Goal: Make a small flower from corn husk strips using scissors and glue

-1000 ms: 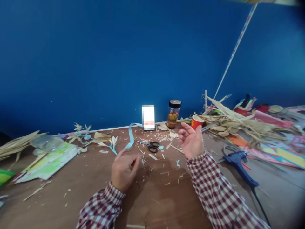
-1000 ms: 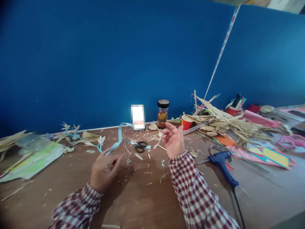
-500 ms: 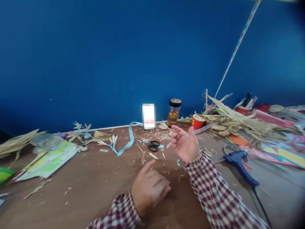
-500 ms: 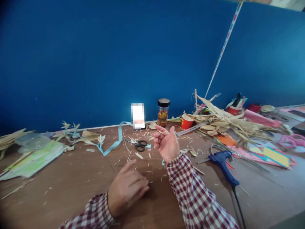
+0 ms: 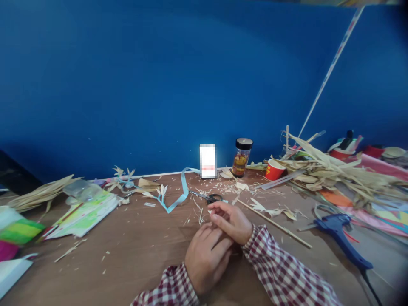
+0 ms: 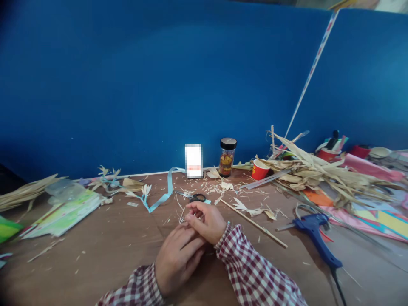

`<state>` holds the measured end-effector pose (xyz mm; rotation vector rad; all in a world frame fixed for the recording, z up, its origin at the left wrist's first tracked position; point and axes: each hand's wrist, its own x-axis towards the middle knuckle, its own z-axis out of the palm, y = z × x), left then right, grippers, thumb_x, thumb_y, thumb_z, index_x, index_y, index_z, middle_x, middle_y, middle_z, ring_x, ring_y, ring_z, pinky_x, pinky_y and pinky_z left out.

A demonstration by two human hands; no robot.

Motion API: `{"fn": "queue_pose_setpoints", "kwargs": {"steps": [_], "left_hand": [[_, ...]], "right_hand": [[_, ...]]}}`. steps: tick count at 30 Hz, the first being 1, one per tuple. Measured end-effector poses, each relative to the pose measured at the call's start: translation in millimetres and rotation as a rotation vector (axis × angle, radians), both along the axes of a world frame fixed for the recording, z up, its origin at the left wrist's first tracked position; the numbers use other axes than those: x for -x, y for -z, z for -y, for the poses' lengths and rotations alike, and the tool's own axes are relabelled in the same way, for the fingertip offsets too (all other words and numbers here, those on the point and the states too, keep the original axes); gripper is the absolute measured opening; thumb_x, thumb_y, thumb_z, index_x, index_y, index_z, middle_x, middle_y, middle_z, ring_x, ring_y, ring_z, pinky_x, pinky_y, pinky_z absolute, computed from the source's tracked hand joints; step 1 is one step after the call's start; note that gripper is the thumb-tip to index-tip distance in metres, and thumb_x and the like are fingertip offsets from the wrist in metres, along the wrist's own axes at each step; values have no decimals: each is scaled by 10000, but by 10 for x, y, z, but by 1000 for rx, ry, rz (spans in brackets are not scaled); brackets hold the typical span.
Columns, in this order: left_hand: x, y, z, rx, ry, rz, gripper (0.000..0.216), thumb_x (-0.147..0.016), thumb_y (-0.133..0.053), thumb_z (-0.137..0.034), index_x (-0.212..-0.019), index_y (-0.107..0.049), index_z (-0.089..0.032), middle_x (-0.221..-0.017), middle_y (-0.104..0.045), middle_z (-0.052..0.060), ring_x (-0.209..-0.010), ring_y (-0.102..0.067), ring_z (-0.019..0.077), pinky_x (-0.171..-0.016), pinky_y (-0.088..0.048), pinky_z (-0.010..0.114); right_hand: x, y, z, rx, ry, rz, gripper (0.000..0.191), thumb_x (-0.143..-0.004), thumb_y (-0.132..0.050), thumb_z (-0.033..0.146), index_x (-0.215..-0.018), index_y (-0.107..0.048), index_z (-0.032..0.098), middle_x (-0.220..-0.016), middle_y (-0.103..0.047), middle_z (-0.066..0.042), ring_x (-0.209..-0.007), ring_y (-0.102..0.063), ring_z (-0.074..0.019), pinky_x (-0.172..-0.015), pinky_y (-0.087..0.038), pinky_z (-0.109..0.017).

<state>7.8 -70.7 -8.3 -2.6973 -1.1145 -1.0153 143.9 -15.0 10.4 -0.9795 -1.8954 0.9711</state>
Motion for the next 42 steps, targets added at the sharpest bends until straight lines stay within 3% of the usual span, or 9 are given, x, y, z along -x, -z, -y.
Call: {"fn": "queue_pose_setpoints", "kwargs": {"steps": [7, 11, 18, 27, 42], "left_hand": [[4, 17, -29, 9, -4, -13, 293, -778, -469, -217, -1057, -557, -206, -1073, -587, 61, -1026, -474, 233, -931, -333, 457], [22, 106, -53, -47, -9, -42, 262, -763, -489, -228, -1004, -587, -199, -952, -626, 54, -928, -505, 232, -863, -381, 437], [40, 106, -94, -25, -35, -20, 270, -770, -474, -251, -1008, -591, -200, -987, -608, 59, -954, -502, 225, -911, -339, 437], [51, 149, -100, -28, -43, 18, 282, -766, -479, -260, -1019, -592, -204, -1026, -607, 60, -1066, -459, 230, -969, -286, 439], [48, 130, -90, -20, -50, 6, 264, -760, -487, -268, -984, -607, -199, -1003, -613, 70, -1051, -469, 222, -948, -320, 435]], "right_hand": [[53, -20, 69, -76, -35, 79, 271, -824, -438, 297, -1050, -535, 183, -895, -616, -55, -819, -574, -166, -729, -456, -288], [80, -74, 122, -194, -77, 174, 255, -817, -447, 283, -1021, -566, 187, -980, -606, -67, -922, -541, -186, -836, -412, -332], [141, 104, 88, -279, 80, 126, 267, -855, -363, 263, -1005, -571, 188, -981, -601, -76, -934, -533, -181, -834, -419, -338], [206, 199, 113, -241, 99, 48, 268, -876, -324, 244, -930, -578, 179, -897, -603, -79, -862, -550, -173, -777, -442, -311], [212, 234, 116, -171, 92, 57, 270, -881, -317, 253, -939, -574, 193, -916, -614, -82, -860, -562, -182, -775, -449, -320]]}}
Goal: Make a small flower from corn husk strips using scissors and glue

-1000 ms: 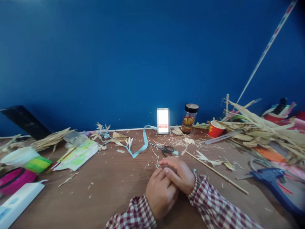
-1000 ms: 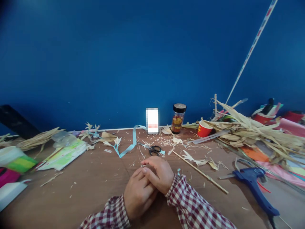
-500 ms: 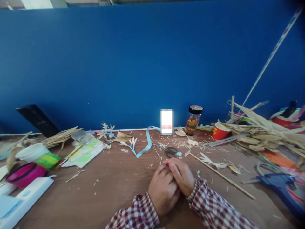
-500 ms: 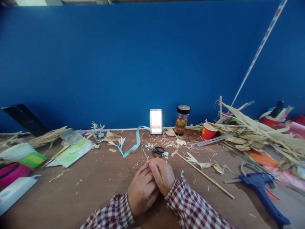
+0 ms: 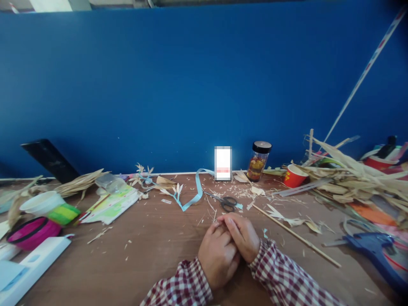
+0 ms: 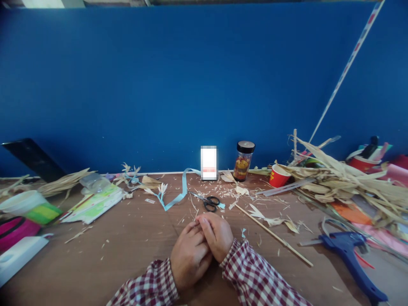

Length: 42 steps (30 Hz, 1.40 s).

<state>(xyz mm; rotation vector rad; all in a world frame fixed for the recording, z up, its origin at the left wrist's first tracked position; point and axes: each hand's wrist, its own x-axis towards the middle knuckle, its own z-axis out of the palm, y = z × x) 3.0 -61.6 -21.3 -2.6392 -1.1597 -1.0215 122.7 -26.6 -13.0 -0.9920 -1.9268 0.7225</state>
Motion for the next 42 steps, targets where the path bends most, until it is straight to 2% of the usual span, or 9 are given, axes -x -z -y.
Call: {"fn": "queue_pose_setpoints", "kwargs": {"steps": [4, 15, 37, 42], "left_hand": [[0, 27, -5, 12, 2, 0, 276, -767, -470, -266, -999, -604, -197, -1016, -606, 78, -1056, -465, 233, -952, -307, 447], [-3, 31, -6, 26, 5, 18, 290, -754, -495, -265, -1021, -592, -209, -1032, -600, 75, -1054, -468, 239, -939, -321, 456], [-8, 61, -29, 62, 28, 80, 219, -741, -513, -226, -928, -628, -228, -980, -618, 63, -1027, -487, 239, -944, -308, 474], [-12, 66, -23, 72, 17, 80, 274, -725, -536, -225, -989, -610, -235, -991, -617, 62, -1039, -480, 235, -955, -296, 471]], "right_hand": [[-3, 27, -7, 21, 15, 1, 259, -876, -338, 249, -997, -559, 191, -976, -616, -75, -902, -565, -173, -817, -446, -311], [8, 24, -6, 3, 20, 1, 273, -880, -331, 255, -979, -578, 191, -939, -629, -78, -871, -575, -176, -791, -460, -316], [8, -15, -4, -12, 22, 3, 288, -885, -313, 270, -976, -574, 189, -912, -619, -71, -846, -563, -165, -763, -452, -301], [5, 28, -30, -7, -2, -35, 270, -879, -328, 265, -997, -562, 198, -943, -608, -75, -882, -556, -176, -792, -446, -316]]}}
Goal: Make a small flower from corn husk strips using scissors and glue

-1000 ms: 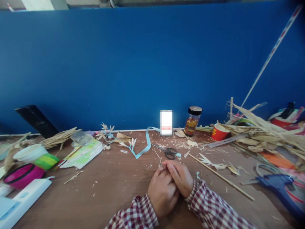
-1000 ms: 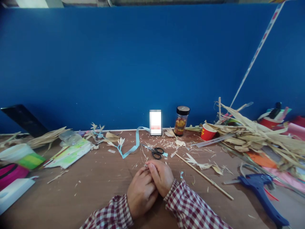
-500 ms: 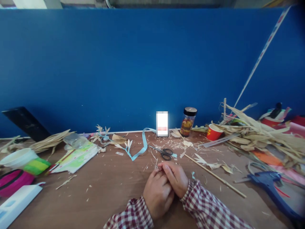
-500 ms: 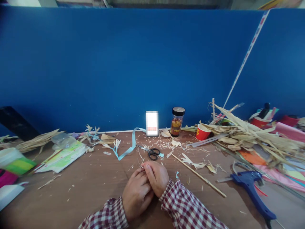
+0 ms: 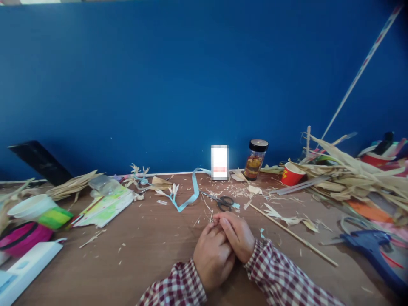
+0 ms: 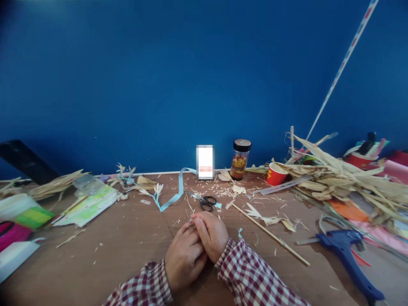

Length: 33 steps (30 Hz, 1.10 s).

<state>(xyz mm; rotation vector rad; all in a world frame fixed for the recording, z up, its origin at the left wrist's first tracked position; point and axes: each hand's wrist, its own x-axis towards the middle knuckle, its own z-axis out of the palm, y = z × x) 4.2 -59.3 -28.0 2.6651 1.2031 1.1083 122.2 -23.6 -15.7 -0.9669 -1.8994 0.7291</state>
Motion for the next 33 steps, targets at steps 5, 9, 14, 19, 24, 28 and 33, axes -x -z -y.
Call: {"fn": "queue_pose_setpoints", "kwargs": {"steps": [5, 9, 14, 19, 24, 28, 33], "left_hand": [[8, 7, -6, -2, -8, -17, 266, -729, -531, -237, -981, -613, -226, -982, -620, 61, -1036, -480, 234, -952, -302, 458], [10, 6, -7, 4, -9, -31, 263, -725, -531, -229, -973, -615, -219, -968, -622, 60, -1037, -479, 231, -957, -299, 451], [10, 6, -3, 7, -9, -32, 286, -726, -532, -238, -1003, -603, -223, -980, -622, 57, -1035, -481, 226, -956, -301, 438], [15, 5, -2, 16, -8, -34, 290, -728, -534, -239, -1009, -601, -219, -978, -622, 50, -1020, -485, 219, -961, -288, 419], [17, -2, -2, 40, 10, -19, 285, -735, -522, -234, -1009, -602, -233, -980, -622, 42, -1002, -496, 222, -956, -288, 427], [15, 18, -7, 47, 7, -7, 241, -728, -530, -222, -950, -622, -235, -940, -631, 32, -960, -514, 221, -953, -290, 434], [9, 18, -5, 47, 11, -2, 218, -724, -533, -208, -922, -623, -227, -932, -632, 31, -951, -517, 214, -953, -290, 429]], "right_hand": [[2, 12, -11, 24, -14, 15, 257, -878, -336, 249, -992, -561, 197, -957, -608, -71, -895, -554, -174, -801, -444, -312], [3, 18, -9, 36, -14, 23, 261, -882, -323, 249, -995, -552, 193, -966, -603, -82, -894, -554, -184, -802, -441, -332], [-2, 31, -5, 44, -12, 31, 256, -881, -327, 244, -996, -551, 198, -963, -608, -73, -897, -555, -178, -806, -440, -326], [-4, 50, -15, 34, -3, 37, 260, -880, -329, 247, -988, -558, 190, -966, -612, -72, -892, -562, -170, -805, -446, -311], [-4, 38, -11, 22, 0, 41, 265, -880, -327, 244, -992, -561, 192, -967, -617, -71, -895, -565, -169, -802, -451, -305], [-2, 25, -3, 15, 16, 51, 258, -879, -332, 234, -983, -566, 201, -951, -624, -62, -883, -568, -160, -797, -453, -291], [-4, 30, -5, 25, 15, 56, 256, -881, -332, 232, -988, -564, 210, -965, -621, -54, -898, -561, -158, -812, -442, -295]]}}
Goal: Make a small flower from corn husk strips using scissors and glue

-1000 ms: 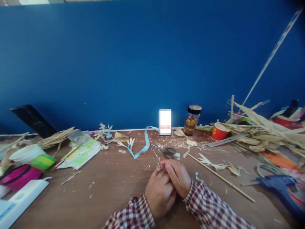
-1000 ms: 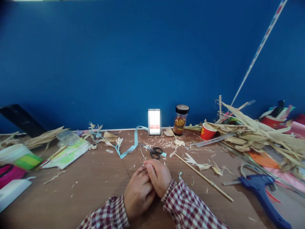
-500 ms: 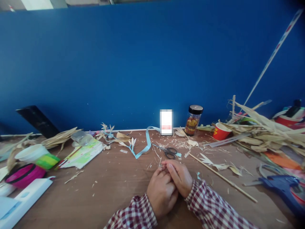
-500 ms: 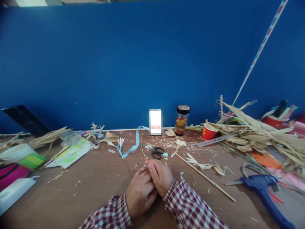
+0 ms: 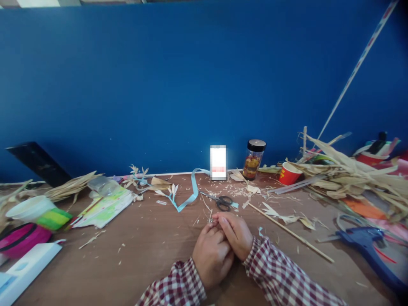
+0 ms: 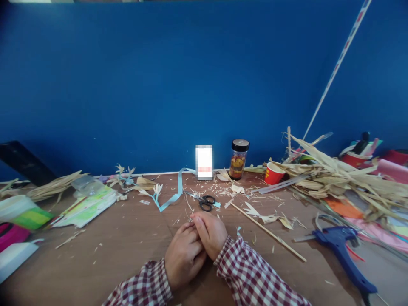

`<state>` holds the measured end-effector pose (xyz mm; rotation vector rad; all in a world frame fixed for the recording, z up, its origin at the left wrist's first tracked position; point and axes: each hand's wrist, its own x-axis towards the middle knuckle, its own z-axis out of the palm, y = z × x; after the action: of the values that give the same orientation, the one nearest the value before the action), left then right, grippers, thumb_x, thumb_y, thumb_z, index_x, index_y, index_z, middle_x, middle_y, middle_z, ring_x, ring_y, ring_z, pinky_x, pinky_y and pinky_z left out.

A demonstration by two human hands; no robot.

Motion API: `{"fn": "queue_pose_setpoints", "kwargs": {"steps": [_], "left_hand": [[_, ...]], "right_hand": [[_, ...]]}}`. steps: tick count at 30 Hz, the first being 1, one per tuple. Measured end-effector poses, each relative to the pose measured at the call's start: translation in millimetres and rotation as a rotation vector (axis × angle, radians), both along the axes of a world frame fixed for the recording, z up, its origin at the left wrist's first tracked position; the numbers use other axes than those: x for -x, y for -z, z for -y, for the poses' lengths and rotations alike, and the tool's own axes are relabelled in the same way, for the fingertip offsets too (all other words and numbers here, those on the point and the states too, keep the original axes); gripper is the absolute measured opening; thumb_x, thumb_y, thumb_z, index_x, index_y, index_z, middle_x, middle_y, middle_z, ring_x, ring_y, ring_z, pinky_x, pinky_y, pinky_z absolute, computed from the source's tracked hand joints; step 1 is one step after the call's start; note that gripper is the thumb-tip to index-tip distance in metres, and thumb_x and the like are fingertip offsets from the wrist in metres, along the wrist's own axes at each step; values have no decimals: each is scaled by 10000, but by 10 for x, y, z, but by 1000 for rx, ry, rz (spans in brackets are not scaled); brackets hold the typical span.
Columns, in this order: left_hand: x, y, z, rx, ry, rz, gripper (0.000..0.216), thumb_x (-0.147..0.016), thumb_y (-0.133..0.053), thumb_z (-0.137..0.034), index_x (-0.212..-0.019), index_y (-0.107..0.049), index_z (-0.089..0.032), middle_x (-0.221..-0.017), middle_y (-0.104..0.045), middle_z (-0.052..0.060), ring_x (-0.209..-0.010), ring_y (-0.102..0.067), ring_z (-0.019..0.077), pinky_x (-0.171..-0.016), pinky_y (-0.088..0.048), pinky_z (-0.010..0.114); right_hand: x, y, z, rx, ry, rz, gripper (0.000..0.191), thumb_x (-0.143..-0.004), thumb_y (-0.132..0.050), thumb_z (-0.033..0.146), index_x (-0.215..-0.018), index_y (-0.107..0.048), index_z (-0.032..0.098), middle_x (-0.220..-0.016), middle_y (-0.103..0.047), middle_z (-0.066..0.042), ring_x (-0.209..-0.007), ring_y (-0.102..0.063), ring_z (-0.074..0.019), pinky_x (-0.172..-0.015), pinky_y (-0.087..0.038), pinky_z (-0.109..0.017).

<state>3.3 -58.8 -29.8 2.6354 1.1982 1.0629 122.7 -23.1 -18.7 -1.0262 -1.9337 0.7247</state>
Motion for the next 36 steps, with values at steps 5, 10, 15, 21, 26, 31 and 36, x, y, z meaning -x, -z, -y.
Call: {"fn": "queue_pose_setpoints", "kwargs": {"steps": [5, 10, 15, 21, 26, 31, 36], "left_hand": [[-3, -7, 0, -7, -7, 0, 199, -734, -522, -207, -903, -625, -226, -922, -634, 32, -948, -518, 210, -946, -296, 427], [5, 23, -4, 2, -9, -16, 206, -735, -526, -218, -919, -618, -230, -936, -631, 29, -957, -513, 208, -954, -288, 424], [11, 7, -8, 11, -10, -18, 173, -733, -533, -205, -876, -625, -229, -933, -632, 30, -973, -506, 211, -948, -293, 423], [28, -122, -4, 57, 2, -52, 197, -762, -495, -185, -886, -633, -251, -947, -636, 30, -951, -520, 210, -916, -318, 446], [33, -216, -4, 78, 41, -78, 250, -778, -478, -181, -967, -612, -274, -989, -632, 22, -939, -532, 200, -902, -339, 443], [45, -119, -33, 1, 64, -25, 208, -752, -509, -177, -926, -617, -212, -920, -651, 56, -951, -538, 208, -919, -338, 442], [56, -87, -34, -16, 58, -32, 198, -739, -509, -157, -895, -617, -213, -882, -646, 62, -860, -572, 194, -889, -366, 457]], "right_hand": [[0, -1, -10, 12, -10, -8, 261, -882, -326, 242, -979, -566, 204, -962, -620, -59, -897, -560, -165, -816, -437, -310], [-5, -14, 0, 10, -13, -12, 261, -881, -329, 242, -982, -565, 198, -957, -619, -62, -893, -560, -166, -810, -436, -309], [-2, -54, 18, -4, -5, -2, 268, -882, -324, 249, -981, -568, 199, -937, -623, -58, -879, -562, -162, -793, -437, -300], [-12, -196, 11, -19, 68, -7, 254, -874, -344, 272, -978, -566, 204, -913, -622, -46, -855, -565, -153, -760, -438, -278], [-81, -391, 94, -11, 78, 87, 228, -851, -396, 272, -1011, -547, 210, -911, -611, -28, -798, -558, -138, -683, -438, -246], [-175, -532, 286, -83, 7, 325, 199, -810, -477, 268, -984, -563, 223, -892, -603, -22, -844, -533, -159, -752, -406, -274], [-291, -599, 381, -122, 24, 443, 227, -806, -477, 284, -1012, -553, 224, -932, -595, -38, -870, -528, -170, -756, -402, -273]]}}
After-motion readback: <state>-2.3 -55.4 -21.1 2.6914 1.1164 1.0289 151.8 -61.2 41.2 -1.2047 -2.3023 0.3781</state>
